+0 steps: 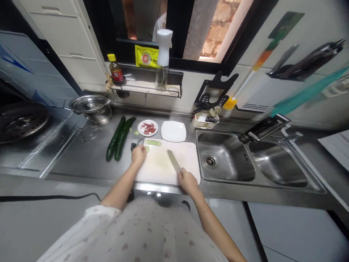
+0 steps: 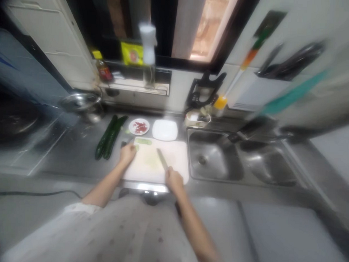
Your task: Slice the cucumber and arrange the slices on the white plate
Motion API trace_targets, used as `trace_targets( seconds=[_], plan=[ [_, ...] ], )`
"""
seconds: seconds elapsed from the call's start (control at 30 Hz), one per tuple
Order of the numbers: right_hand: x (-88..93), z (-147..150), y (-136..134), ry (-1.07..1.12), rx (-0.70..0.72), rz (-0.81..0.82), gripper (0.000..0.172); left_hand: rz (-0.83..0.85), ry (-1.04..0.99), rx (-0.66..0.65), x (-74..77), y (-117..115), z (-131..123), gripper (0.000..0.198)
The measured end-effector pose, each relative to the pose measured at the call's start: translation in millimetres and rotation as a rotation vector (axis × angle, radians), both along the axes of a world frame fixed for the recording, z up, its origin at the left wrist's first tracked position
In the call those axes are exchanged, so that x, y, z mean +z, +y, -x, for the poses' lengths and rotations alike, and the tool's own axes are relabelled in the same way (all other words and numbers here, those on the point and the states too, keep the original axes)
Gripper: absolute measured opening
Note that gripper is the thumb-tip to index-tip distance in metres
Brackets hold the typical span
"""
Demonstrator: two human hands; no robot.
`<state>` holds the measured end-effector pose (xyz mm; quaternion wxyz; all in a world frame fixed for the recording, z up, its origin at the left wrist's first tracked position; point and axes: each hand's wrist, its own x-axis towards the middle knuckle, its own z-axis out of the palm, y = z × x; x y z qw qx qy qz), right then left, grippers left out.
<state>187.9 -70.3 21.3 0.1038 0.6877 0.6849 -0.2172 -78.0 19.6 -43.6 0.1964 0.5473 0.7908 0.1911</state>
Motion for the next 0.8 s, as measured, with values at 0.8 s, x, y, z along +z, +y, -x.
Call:
trace_targets(
  seconds=[0.8],
  plan=[
    [-1.4, 2, -1, -0.028, -0.001, 0.003, 0.031, -0.087, -0.030, -0.168, 15.3, 21, -31, 0.030]
  ],
)
